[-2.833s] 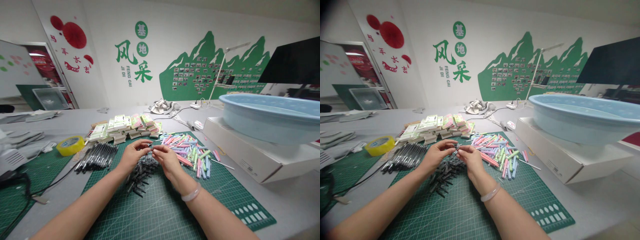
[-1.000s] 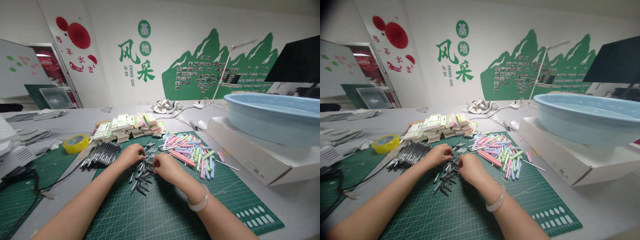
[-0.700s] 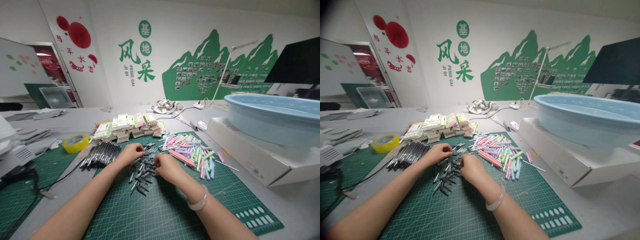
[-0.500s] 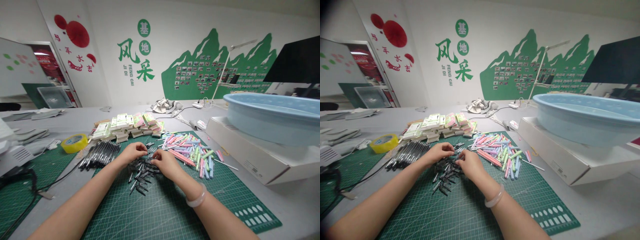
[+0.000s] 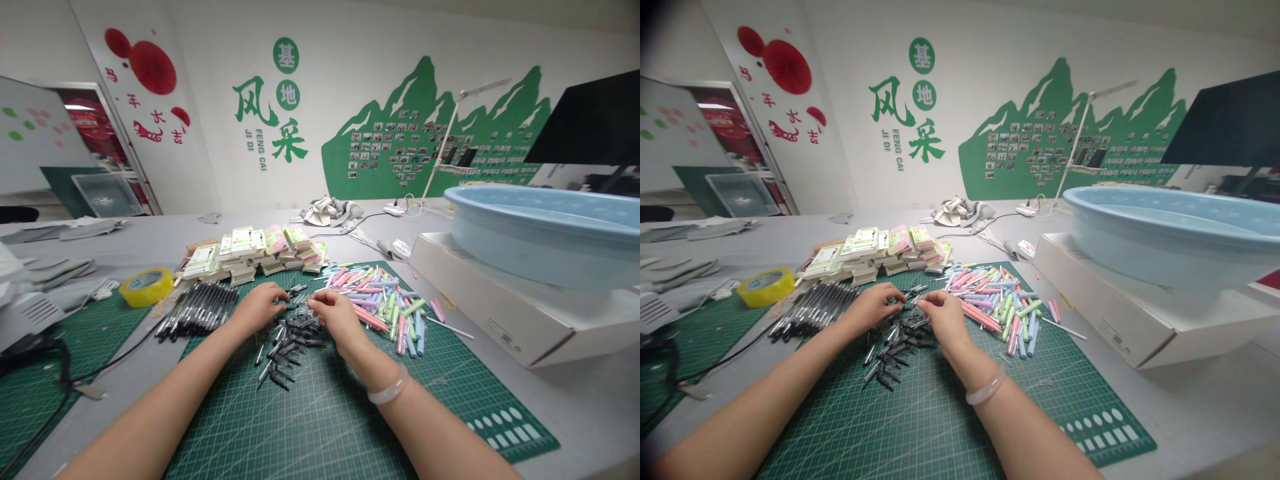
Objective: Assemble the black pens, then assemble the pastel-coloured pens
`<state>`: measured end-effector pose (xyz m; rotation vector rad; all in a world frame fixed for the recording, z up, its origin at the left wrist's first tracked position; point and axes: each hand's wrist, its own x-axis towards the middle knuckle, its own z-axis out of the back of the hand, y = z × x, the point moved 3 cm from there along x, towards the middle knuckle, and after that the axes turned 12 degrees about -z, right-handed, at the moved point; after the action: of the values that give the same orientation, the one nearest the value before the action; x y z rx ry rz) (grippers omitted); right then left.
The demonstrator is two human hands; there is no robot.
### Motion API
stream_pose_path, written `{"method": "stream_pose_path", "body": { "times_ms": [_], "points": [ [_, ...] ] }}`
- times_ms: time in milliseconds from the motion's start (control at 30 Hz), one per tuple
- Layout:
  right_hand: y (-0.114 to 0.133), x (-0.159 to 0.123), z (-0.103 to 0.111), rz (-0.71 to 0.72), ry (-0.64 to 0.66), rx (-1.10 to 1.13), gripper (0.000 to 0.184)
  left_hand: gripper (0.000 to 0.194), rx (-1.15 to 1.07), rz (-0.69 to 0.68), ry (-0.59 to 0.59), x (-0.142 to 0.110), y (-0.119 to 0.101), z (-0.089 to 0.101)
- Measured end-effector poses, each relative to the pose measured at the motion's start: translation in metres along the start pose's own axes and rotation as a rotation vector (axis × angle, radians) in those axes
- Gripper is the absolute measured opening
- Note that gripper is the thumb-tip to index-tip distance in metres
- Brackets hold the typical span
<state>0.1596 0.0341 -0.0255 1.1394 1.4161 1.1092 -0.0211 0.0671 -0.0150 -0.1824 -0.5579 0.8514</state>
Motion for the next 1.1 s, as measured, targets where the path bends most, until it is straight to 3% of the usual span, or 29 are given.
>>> {"method": "stream_pose_path", "body": {
  "times_ms": [100, 300, 467, 667, 767, 900, 1000, 1100],
  "points": [
    [0.000, -0.002, -0.002, 0.008, -0.008, -0.052, 0.012, 0.015, 0.126, -0.013, 0.085, -0.004, 0.007, -0.009],
    [-0.001, 0.000, 0.000, 0.021, -0.019, -0.097, 0.011, 0.008, 0.232, -0.063, 0.083, -0.006, 0.000, -0.006],
    [-0.002, 0.000, -0.001, 0.007, 0.041, -0.119, 0.012, 0.009, 0.081, -0.100, 0.083, -0.002, -0.014, 0.008],
    [-0.003, -0.002, -0.009, -0.045, 0.200, 0.065, 0.013, 0.012, -0.150, -0.179, 0.082, 0.003, -0.035, 0.016],
    [-0.002, -0.002, -0.008, -0.056, 0.191, 0.089, 0.015, 0.010, -0.477, -0.057, 0.012, 0.004, -0.033, 0.013],
    [0.001, -0.004, -0.007, 0.004, 0.190, 0.141, 0.014, 0.024, -1.002, 0.230, -0.167, 0.002, -0.022, -0.001],
    [0.003, -0.006, -0.008, 0.069, 0.173, 0.094, 0.011, 0.026, -1.199, 0.420, -0.245, -0.001, -0.018, -0.013],
    [0.006, -0.007, -0.008, 0.146, 0.100, -0.073, 0.007, 0.028, -1.280, 0.511, -0.274, -0.002, -0.019, -0.019]
  ]
}}
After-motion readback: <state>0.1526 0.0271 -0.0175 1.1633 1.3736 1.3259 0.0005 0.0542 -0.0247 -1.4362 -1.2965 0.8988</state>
